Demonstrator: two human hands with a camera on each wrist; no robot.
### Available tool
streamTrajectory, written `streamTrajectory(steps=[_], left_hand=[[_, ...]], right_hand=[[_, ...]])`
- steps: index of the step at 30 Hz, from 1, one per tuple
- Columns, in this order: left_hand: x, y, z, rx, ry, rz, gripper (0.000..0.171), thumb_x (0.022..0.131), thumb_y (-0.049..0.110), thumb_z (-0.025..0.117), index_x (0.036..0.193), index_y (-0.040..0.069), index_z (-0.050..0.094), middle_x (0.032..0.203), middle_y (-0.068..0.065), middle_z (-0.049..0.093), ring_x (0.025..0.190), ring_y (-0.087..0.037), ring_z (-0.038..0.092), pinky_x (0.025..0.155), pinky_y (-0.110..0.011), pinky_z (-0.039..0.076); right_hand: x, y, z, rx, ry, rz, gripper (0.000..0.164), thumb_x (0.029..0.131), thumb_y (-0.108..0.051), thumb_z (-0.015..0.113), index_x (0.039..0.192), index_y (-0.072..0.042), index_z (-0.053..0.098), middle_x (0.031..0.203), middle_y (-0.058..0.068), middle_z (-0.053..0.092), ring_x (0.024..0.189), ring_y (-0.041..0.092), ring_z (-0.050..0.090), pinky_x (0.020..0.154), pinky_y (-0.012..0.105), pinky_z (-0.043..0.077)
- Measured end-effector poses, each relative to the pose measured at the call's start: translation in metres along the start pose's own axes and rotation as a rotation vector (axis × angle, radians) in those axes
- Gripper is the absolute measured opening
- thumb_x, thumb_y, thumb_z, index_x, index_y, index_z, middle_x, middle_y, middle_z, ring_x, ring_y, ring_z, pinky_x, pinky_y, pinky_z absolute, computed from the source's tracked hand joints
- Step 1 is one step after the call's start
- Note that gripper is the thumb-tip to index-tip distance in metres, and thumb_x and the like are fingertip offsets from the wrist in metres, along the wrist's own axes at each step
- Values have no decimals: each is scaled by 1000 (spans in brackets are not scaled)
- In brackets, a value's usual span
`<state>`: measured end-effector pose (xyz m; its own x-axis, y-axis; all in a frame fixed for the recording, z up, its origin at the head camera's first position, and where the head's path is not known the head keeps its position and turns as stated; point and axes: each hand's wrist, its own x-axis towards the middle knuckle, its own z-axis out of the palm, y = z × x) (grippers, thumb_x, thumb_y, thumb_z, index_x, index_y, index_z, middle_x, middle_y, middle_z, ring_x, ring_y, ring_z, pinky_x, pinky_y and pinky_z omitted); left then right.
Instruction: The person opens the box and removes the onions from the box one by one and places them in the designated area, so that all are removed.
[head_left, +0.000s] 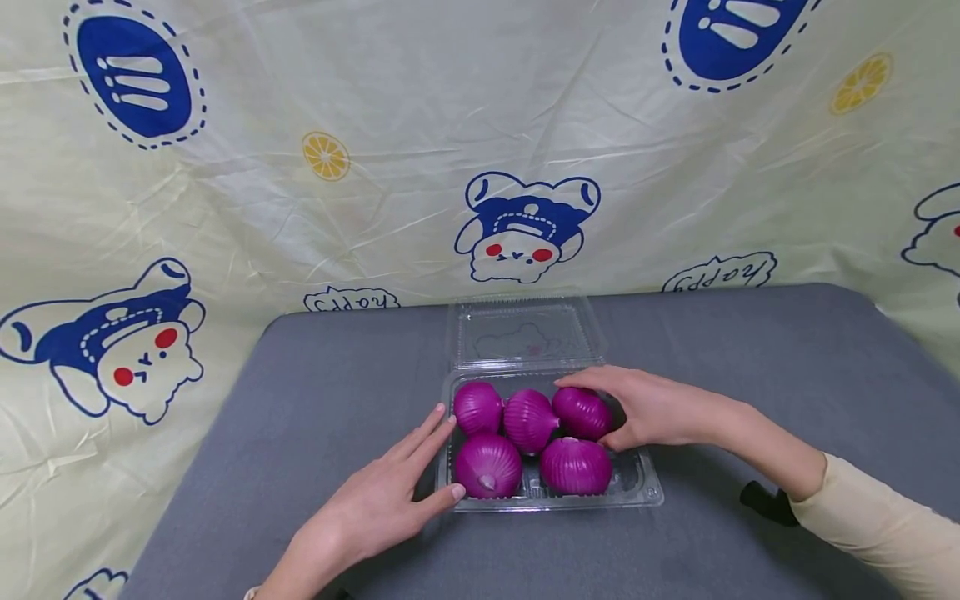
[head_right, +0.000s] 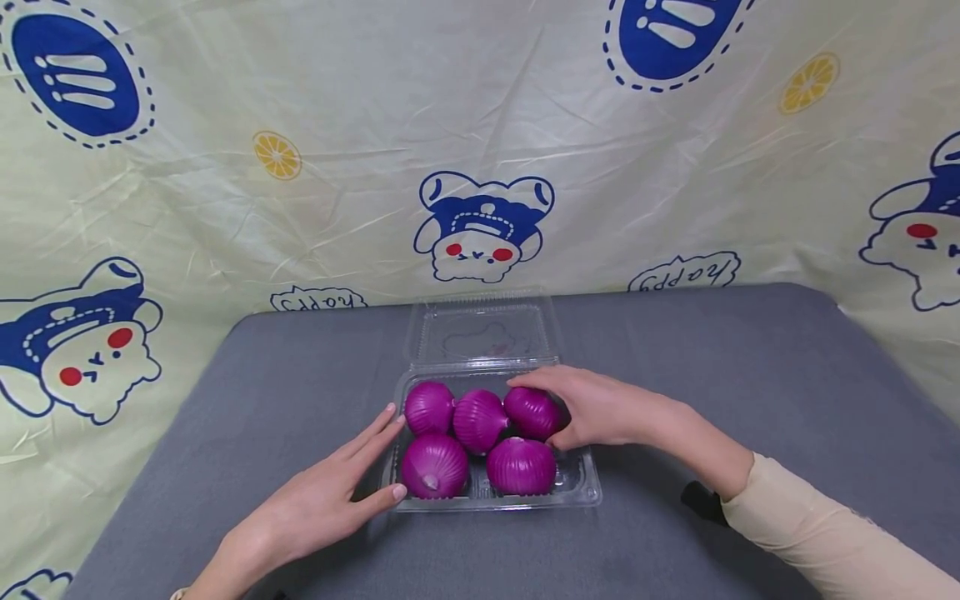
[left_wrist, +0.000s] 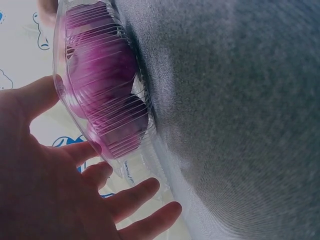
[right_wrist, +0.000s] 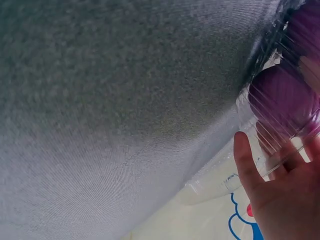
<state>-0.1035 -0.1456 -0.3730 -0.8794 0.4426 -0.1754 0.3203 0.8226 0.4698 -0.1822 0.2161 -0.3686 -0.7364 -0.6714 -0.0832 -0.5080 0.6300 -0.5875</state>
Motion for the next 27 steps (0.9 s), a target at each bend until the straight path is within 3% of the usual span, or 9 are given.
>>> streamTrajectory(steps=[13,15,22,27], left_hand=[[-1,2,1,30,19,9,79,90,72,46,157,40,17,162,19,8,145,-18,26,104,-52,40],[-2,2,1,35,24,11,79,91,71,46,157,40,17,162,20,8,145,-18,25,105,-52,39],[-2,1,1,40,25,9,79,91,71,46,157,39,18,162,20,8,146,-18,24,105,-53,38],[-1,2,1,38,15,0,79,90,72,46,157,39,18,162,20,8,146,-20,24,105,-54,38]], right_hand=[[1,-7,-11,-4,8,17,74,75,-29,86,140,-22,52,132,1,56,112,23,57,78,29,55],[0,-9,-12,-34,32,20,74,74,-32,87,139,-22,53,131,2,58,111,23,58,78,30,56],[-5,-15,-14,-199,150,50,82,71,-49,86,140,-21,53,133,6,59,117,30,57,85,52,53],[-10,-16,-15,-170,214,63,82,70,-44,89,140,-24,52,130,3,59,115,26,58,82,50,54]])
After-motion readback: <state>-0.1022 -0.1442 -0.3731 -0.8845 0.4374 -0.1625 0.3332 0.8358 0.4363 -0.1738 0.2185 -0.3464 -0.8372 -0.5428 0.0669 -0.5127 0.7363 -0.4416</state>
